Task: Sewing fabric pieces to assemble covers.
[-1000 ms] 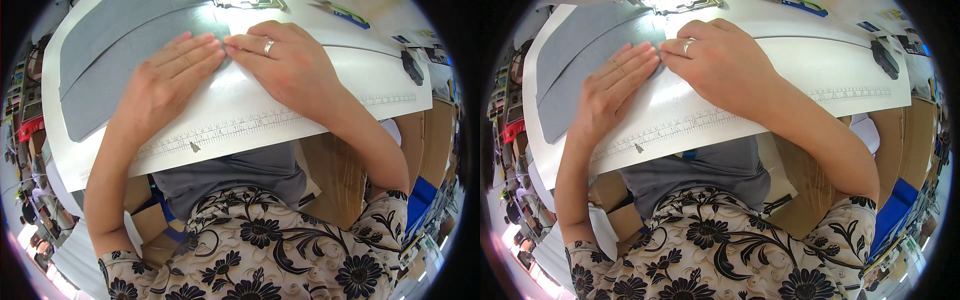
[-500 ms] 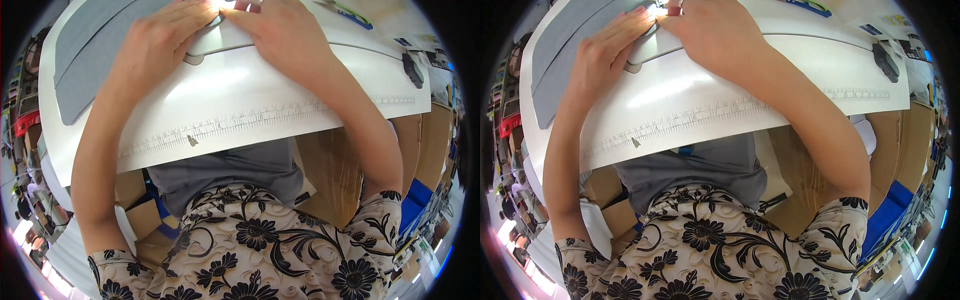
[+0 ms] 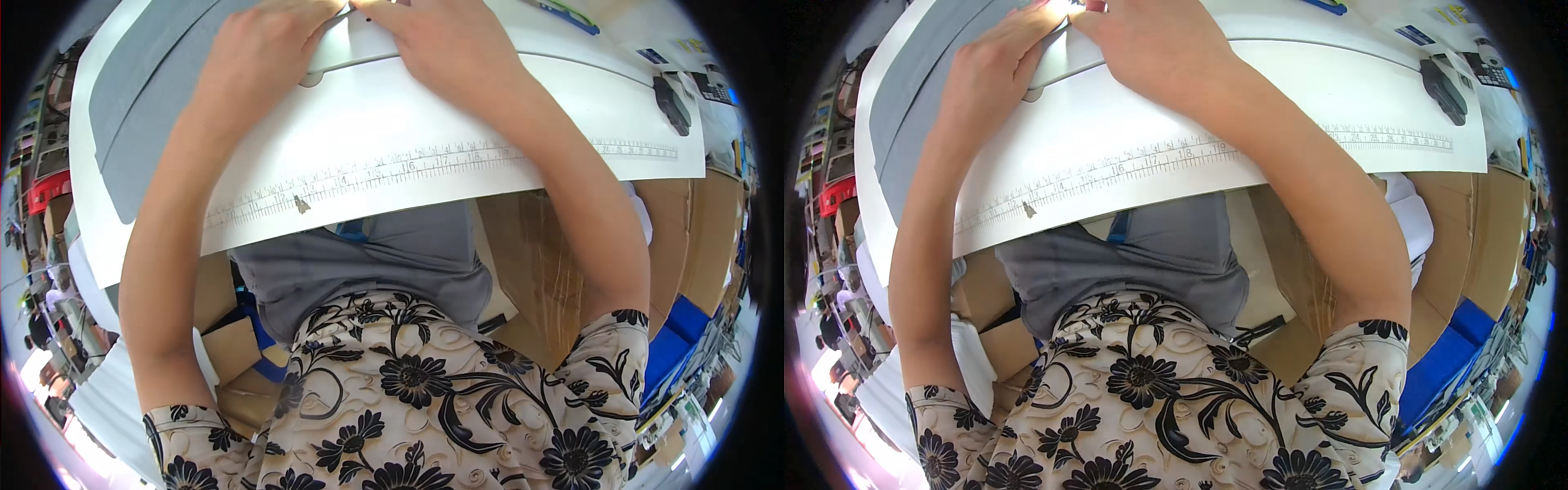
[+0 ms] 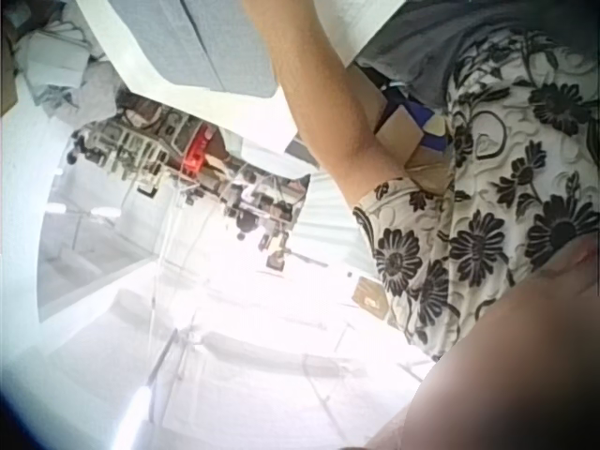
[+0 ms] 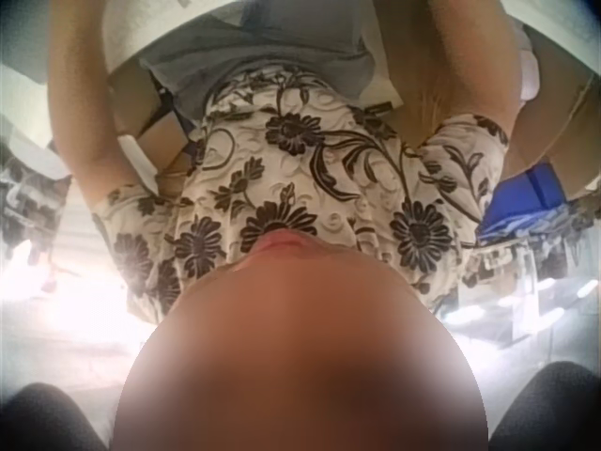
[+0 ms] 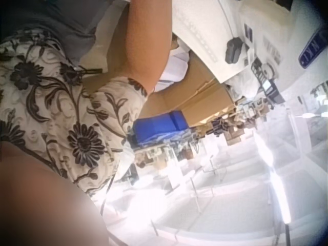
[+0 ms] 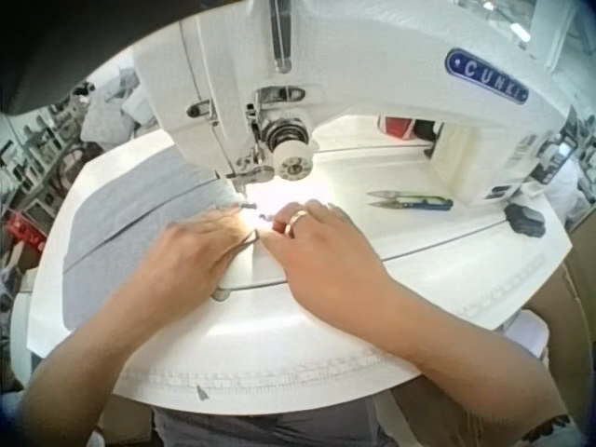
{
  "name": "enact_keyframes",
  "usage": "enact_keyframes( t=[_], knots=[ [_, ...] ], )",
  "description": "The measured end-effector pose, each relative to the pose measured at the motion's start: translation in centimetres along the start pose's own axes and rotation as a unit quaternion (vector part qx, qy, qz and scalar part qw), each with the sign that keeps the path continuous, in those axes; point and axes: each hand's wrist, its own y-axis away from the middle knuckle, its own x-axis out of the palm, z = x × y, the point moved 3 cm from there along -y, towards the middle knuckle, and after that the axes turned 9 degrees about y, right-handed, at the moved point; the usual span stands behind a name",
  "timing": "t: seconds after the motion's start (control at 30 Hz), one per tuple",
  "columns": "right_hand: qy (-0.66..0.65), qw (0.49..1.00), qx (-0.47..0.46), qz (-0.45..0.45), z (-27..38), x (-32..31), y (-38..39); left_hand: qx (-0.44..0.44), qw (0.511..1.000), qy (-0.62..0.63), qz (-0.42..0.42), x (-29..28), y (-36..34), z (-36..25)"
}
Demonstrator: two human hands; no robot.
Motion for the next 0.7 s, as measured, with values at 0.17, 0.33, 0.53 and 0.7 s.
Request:
enact_keyframes(
  t=[0.17, 0.33, 0.53, 0.7],
  knots=[
    [-0.006, 0.999, -0.001, -0.036, -0.3, 0.1, 0.5, -0.026, 0.999, -0.031, 0.016, 0.1, -0.8, -1.1],
    [0.006, 0.999, 0.002, -0.038, -0.3, 0.3, 0.5, -0.117, 0.983, -0.046, 0.13, -0.5, -2.0, -1.9],
    [0.013, 0.999, 0.005, -0.036, -0.7, 0.3, 0.6, -0.147, 0.974, -0.058, 0.163, -2.0, -2.4, 0.1],
    [0.012, 0.999, 0.017, -0.034, -0.1, -0.5, 0.5, -0.105, 0.98, 0.046, 0.16, -3.1, -2.0, 2.0]
  ],
)
